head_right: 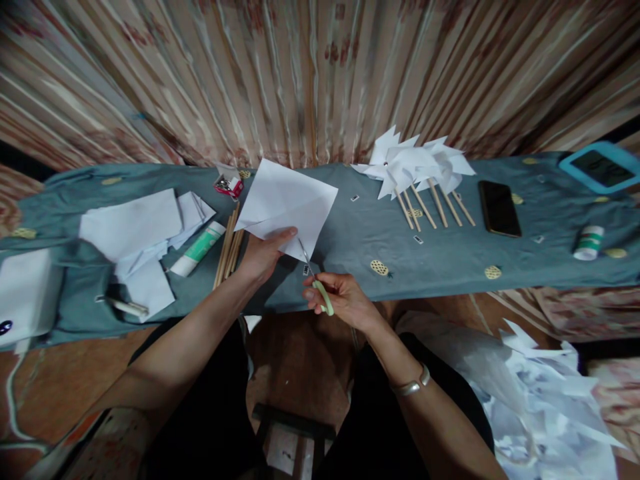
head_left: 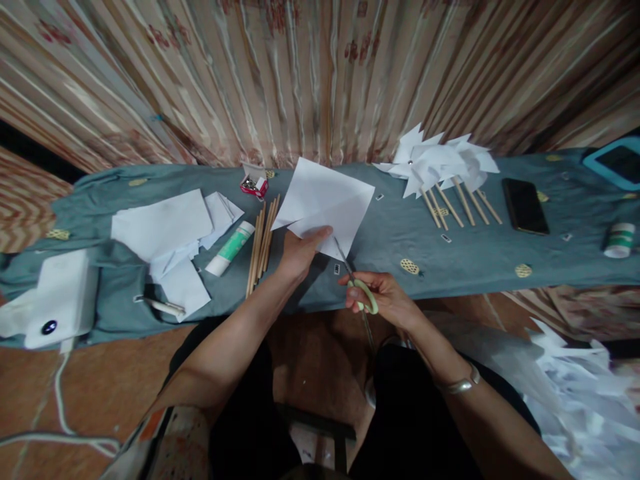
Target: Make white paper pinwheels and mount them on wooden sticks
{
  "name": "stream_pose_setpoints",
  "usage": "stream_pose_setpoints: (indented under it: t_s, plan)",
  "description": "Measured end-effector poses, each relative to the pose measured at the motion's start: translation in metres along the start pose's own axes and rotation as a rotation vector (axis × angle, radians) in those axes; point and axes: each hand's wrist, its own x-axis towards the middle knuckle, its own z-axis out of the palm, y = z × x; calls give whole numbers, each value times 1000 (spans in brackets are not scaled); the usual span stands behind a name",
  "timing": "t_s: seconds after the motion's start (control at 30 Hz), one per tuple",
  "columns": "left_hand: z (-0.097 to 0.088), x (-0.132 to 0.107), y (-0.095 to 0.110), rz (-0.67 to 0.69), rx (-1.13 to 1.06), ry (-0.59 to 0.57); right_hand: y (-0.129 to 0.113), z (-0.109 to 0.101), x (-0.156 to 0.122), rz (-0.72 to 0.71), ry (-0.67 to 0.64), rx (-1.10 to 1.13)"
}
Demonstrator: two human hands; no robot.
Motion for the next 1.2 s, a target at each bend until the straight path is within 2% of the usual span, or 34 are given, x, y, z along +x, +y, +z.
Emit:
stream_pose_setpoints:
  t_s: [0.6,1.2]
  plan:
    - [0,-5,5,-40,-37,-88,7,-4,4,-35,20,8]
    - [1,-6,5,-68,0,-80,6,-2,4,-32,65,27]
